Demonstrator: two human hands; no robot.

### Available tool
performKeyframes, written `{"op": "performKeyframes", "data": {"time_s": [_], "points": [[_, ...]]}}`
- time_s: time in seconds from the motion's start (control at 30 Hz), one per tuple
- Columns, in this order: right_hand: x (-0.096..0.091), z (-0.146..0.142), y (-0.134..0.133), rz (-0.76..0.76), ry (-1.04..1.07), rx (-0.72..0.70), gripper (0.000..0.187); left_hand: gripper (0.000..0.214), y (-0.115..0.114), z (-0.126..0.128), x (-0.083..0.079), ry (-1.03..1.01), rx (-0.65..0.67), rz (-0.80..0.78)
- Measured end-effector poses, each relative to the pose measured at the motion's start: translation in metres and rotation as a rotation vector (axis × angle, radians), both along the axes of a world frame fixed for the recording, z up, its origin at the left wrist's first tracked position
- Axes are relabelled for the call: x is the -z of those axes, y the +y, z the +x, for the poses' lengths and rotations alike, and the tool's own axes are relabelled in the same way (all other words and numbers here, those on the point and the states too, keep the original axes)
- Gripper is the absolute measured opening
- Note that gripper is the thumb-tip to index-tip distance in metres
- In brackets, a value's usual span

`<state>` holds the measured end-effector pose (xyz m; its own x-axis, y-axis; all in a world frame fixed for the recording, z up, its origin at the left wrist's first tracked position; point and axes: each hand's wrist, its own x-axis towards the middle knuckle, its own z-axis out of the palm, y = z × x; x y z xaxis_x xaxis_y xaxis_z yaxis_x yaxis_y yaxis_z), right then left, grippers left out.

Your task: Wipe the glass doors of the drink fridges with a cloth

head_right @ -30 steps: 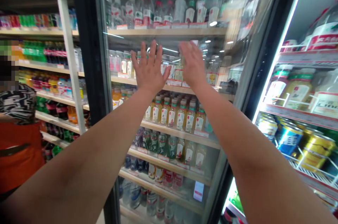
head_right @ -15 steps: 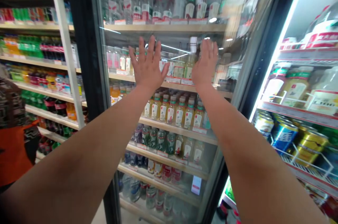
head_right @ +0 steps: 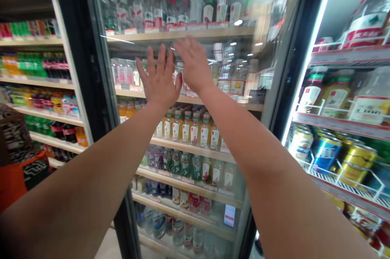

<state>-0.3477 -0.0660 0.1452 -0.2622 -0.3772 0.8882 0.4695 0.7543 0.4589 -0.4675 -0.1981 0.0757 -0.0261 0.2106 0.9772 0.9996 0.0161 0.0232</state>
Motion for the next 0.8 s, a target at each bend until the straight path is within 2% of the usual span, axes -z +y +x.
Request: {"op": "performKeyframes", "data": {"time_s": [0.07, 0.1, 0.17, 0.23, 0.3, 0.4, 0.47, 0.53, 0.63, 0.7, 0.73, 0.8], "points": [[0.010, -0.014, -0.015, 0.025, -0.144, -0.007, 0.051, 0.073, -0.001, 0.000, -0.002, 0.019, -0.013, 0.007], [0.013, -0.017, -0.020, 0.014, -0.137, -0.010, 0.053, 0.072, -0.002, -0.001, -0.004, 0.023, -0.020, 0.007], [0.016, -0.018, -0.023, -0.031, -0.025, -0.016, 0.058, 0.073, -0.004, -0.004, -0.005, 0.024, -0.030, -0.005], [0.018, -0.017, -0.021, -0.078, 0.095, -0.029, 0.061, 0.072, -0.008, -0.012, 0.003, 0.055, -0.030, -0.022], [0.019, -0.017, -0.018, -0.111, 0.148, -0.058, 0.061, 0.070, -0.014, -0.021, 0.024, 0.118, -0.034, -0.033], [0.022, -0.021, -0.016, -0.143, 0.125, -0.107, 0.060, 0.066, -0.024, -0.031, 0.074, 0.177, -0.066, -0.034], [0.028, -0.022, -0.021, -0.140, 0.051, -0.116, 0.059, 0.069, -0.029, -0.034, 0.101, 0.071, -0.108, 0.012], [0.040, -0.020, -0.030, -0.067, -0.137, -0.098, 0.058, 0.073, -0.031, -0.033, 0.116, -0.040, -0.137, 0.055], [0.066, -0.012, -0.045, 0.127, -0.595, -0.046, 0.053, 0.076, -0.031, -0.029, 0.118, -0.072, -0.163, 0.050], [0.080, -0.008, -0.050, 0.175, -0.740, -0.020, 0.051, 0.076, -0.031, -0.027, 0.114, -0.060, -0.177, 0.034], [0.085, -0.008, -0.051, 0.151, -0.705, -0.024, 0.051, 0.076, -0.031, -0.027, 0.112, -0.062, -0.183, 0.032], [0.090, -0.010, -0.051, 0.019, -0.439, -0.073, 0.055, 0.077, -0.032, -0.026, 0.111, -0.080, -0.185, 0.026]]}}
